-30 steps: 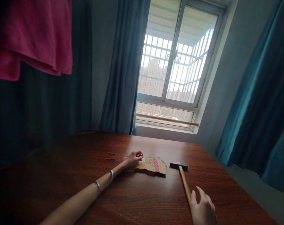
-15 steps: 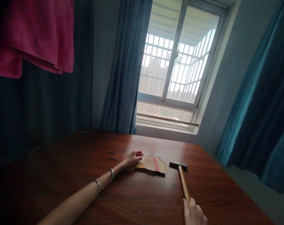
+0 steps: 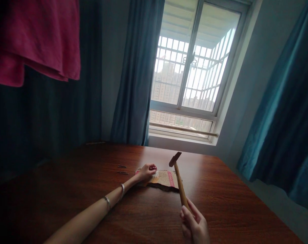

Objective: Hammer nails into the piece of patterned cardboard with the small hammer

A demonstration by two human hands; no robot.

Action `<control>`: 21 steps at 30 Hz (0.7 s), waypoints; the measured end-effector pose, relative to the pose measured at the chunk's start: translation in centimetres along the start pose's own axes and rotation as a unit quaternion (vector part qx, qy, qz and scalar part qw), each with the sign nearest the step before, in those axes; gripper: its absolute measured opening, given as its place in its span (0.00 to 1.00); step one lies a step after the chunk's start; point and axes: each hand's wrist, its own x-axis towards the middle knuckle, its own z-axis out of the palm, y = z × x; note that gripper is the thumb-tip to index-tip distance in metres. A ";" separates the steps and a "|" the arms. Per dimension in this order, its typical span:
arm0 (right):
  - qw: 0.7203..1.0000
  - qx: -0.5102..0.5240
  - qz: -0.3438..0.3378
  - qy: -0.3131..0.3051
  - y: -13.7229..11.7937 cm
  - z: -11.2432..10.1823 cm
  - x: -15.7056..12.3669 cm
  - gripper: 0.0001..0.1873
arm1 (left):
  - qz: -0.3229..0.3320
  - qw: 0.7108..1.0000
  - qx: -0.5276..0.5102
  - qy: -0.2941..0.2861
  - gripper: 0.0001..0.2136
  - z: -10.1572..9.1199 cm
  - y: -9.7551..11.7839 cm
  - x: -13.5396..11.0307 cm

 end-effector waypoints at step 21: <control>0.995 0.033 0.036 -0.087 1.0 4.7 0.9 0.34 | 0.008 1.000 0.017 0.013 0.07 0.3 -0.6 0.1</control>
